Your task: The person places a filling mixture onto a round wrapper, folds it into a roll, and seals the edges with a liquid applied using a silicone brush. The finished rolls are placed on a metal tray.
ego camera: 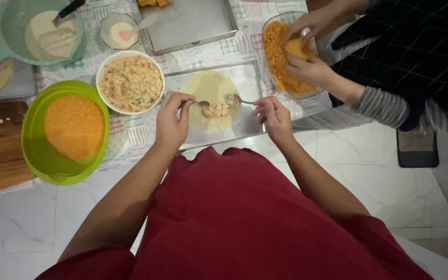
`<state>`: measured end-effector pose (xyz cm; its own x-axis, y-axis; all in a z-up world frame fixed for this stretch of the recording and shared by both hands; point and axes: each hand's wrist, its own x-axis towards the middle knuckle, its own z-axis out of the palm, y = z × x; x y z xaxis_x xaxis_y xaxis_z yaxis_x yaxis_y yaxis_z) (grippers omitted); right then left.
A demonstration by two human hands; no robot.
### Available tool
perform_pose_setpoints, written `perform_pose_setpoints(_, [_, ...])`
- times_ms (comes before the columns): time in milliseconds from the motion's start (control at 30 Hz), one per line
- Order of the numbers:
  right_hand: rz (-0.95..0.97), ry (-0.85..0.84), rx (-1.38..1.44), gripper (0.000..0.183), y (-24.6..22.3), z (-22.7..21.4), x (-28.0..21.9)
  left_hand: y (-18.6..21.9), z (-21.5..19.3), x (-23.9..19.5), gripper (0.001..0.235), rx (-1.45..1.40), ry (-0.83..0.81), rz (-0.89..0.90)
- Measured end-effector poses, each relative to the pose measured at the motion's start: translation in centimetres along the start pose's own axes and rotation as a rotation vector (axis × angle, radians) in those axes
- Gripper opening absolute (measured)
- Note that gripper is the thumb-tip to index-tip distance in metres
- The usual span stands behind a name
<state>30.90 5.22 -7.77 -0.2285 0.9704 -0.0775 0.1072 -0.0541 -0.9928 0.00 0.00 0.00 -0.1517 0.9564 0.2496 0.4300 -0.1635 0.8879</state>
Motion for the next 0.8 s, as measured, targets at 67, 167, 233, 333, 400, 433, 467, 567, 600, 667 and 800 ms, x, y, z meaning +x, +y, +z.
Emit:
perform_pose_setpoints(67, [-0.014, -0.032, -0.066, 0.033, -2.0, 0.5, -0.7, -0.2, 0.1, -0.1, 0.011, -0.014, -0.003, 0.003])
perform_pose_setpoints(167, [-0.069, -0.019, -0.113, 0.034, -3.9, 1.3, -0.9, -0.4, 0.2, -0.1, 0.01, -0.048, 0.016, 0.01])
perform_pose_setpoints(233, [-0.078, -0.012, -0.134, 0.033, -4.4, 1.4, -1.0, -0.6, 0.1, -0.1, 0.011, -0.069, 0.036, 0.015])
perform_pose_setpoints(333, [-0.06, -0.029, -0.155, 0.033, -4.4, 1.2, -1.0, -0.6, -0.2, -0.2, 0.012, -0.046, 0.057, 0.012])
perform_pose_setpoints(400, [-0.086, -0.032, -0.145, 0.034, -4.0, 1.0, -1.0, -0.6, -0.5, -0.4, 0.01, 0.022, 0.059, -0.001])
perform_pose_setpoints(433, [-0.104, -0.029, -0.122, 0.035, -3.8, 0.9, -0.6, -0.6, -0.6, -0.3, 0.01, 0.009, 0.055, 0.007])
perform_pose_setpoints(467, [-0.121, -0.027, -0.1, 0.036, -3.5, 0.8, -0.3, -0.5, -0.5, -0.3, 0.01, -0.005, 0.05, 0.016])
perform_pose_setpoints(567, [-0.052, -0.023, -0.014, 0.038, -2.0, 1.2, 0.2, -0.5, -0.1, -0.9, 0.01, -0.027, 0.049, -0.001])
perform_pose_setpoints(600, [-0.017, -0.021, 0.019, 0.038, -1.5, 1.4, 0.6, -0.5, -0.1, -0.8, 0.01, -0.03, 0.053, -0.008])
perform_pose_setpoints(667, [0.031, -0.041, 0.049, 0.04, -0.6, 1.4, 0.4, -0.6, 0.0, -0.7, 0.01, -0.049, 0.056, -0.025])
perform_pose_setpoints(800, [0.028, 0.018, 0.107, 0.042, -0.1, 1.0, 0.4, -0.5, -0.4, -0.2, 0.009, -0.013, 0.093, 0.014])
